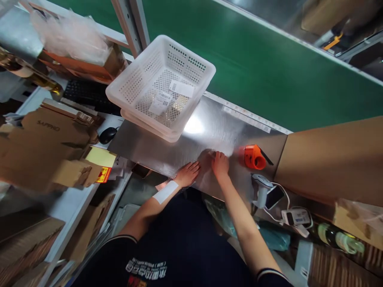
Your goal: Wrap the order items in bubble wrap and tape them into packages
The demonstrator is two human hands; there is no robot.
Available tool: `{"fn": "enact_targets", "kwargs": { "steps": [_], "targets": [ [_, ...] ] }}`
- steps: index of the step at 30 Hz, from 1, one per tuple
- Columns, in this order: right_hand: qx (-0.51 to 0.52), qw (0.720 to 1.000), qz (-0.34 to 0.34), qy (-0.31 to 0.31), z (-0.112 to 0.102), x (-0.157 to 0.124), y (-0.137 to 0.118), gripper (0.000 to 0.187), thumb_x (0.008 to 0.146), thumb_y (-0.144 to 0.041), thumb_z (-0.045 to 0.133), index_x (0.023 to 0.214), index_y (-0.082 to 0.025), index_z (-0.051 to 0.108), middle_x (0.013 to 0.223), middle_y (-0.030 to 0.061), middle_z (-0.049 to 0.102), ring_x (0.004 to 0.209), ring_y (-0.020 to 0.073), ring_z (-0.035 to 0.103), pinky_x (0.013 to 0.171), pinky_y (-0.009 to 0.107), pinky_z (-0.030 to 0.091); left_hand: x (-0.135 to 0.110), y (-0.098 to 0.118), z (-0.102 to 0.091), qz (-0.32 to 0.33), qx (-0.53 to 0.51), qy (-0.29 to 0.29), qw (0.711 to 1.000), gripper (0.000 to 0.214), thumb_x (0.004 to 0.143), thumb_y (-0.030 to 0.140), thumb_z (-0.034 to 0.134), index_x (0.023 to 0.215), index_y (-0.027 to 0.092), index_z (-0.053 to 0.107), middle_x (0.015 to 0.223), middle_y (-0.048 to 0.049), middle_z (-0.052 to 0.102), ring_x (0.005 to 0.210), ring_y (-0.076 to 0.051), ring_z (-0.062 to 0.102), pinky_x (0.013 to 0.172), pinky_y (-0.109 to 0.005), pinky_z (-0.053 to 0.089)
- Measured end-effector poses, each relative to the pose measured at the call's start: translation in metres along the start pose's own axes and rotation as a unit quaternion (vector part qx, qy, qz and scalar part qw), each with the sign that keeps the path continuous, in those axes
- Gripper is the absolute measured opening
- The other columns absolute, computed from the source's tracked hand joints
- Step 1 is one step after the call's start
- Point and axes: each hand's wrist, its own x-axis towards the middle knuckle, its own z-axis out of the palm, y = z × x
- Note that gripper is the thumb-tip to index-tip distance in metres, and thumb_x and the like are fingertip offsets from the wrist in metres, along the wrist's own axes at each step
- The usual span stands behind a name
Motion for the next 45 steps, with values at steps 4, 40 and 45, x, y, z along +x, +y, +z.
{"fn": "enact_targets", "kwargs": {
  "steps": [4, 40, 45],
  "targets": [
    [0.053, 0.994, -0.015, 0.098, 0.040, -0.054, -0.024, 0.059, 0.103, -0.023, 0.032, 0.158, -0.003, 0.036, 0.160, 0.0320, 0.040, 0.152, 0.0410, 0.035, 0.118, 0.063, 0.034, -0.001, -0.002, -0.001, -0.003, -0.021, -0.011, 1.000, 0.050, 0.102, 0.022, 0.047, 0.151, 0.011, 0.053, 0.165, -0.0153, 0.045, 0.157, -0.029, 0.037, 0.130, -0.045, 0.030],
    [0.065, 0.992, 0.024, 0.105, 0.025, -0.002, 0.010, 0.064, 0.101, -0.038, 0.050, 0.158, -0.009, 0.042, 0.152, 0.0283, 0.044, 0.142, 0.0391, 0.040, 0.116, 0.056, 0.035, -0.017, 0.021, 0.009, -0.038, 0.008, -0.024, 0.999, 0.058, 0.104, 0.034, 0.051, 0.159, 0.015, 0.047, 0.168, -0.0132, 0.040, 0.160, -0.029, 0.030, 0.131, -0.052, 0.028],
    [0.059, 0.991, -0.070, 0.097, 0.052, -0.072, -0.028, 0.059, 0.105, -0.034, 0.038, 0.161, -0.018, 0.042, 0.165, 0.0207, 0.039, 0.155, 0.0370, 0.025, 0.124, 0.062, 0.019, -0.015, 0.016, 0.014, -0.016, 0.008, -0.026, 1.000, 0.057, 0.103, 0.033, 0.051, 0.157, 0.014, 0.049, 0.165, -0.0125, 0.046, 0.159, -0.030, 0.032, 0.130, -0.053, 0.029]
  ]
}}
